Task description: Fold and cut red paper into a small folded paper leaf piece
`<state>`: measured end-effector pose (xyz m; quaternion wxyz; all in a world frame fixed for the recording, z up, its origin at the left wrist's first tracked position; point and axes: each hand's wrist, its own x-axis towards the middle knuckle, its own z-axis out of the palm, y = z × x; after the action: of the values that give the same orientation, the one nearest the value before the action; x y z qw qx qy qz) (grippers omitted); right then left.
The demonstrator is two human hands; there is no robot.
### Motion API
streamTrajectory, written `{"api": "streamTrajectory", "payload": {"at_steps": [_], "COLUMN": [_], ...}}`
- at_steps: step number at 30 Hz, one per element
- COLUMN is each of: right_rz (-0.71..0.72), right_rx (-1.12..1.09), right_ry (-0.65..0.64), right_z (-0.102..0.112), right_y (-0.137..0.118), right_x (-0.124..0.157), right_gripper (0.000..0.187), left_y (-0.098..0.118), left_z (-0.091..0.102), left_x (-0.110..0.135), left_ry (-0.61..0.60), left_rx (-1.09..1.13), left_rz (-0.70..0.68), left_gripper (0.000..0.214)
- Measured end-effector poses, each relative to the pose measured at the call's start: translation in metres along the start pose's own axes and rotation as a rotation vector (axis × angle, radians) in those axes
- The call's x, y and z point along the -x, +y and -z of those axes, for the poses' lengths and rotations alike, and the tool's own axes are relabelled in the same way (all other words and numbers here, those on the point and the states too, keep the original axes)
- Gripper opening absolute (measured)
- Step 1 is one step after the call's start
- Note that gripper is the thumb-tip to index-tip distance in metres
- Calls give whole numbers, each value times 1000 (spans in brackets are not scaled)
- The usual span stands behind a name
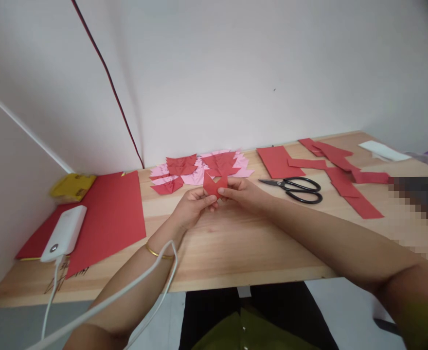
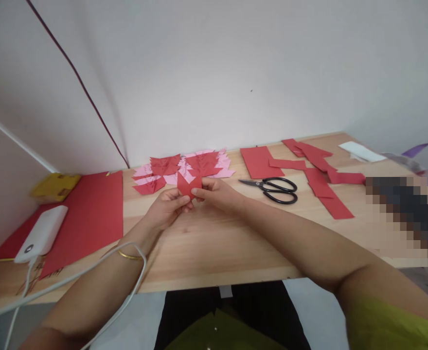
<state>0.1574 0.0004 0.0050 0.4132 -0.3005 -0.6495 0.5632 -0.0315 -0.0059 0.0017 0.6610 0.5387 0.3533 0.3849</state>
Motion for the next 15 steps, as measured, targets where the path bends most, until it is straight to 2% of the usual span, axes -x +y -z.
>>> {"api": "streamTrajectory", "payload": {"at_steps": [4,8,15], "right_rz": [28,90,151], "right_rx": [109,234,163], "right_ry": [93,120,-31], "right_z": [2,0,-2], "right_y": [2,2,-7], "right_x": [-2,-1,3], "right_gripper": [20,20,23], "left_y": [-2,3,9], "left_z": [-1,-3,-1], "left_x": [0,1,5], "left_ry": [82,170,41], "left_rx": [-226,-384,-301], "left_rz": [-88,-239,-244], "left_gripper": [23,19,22]}}
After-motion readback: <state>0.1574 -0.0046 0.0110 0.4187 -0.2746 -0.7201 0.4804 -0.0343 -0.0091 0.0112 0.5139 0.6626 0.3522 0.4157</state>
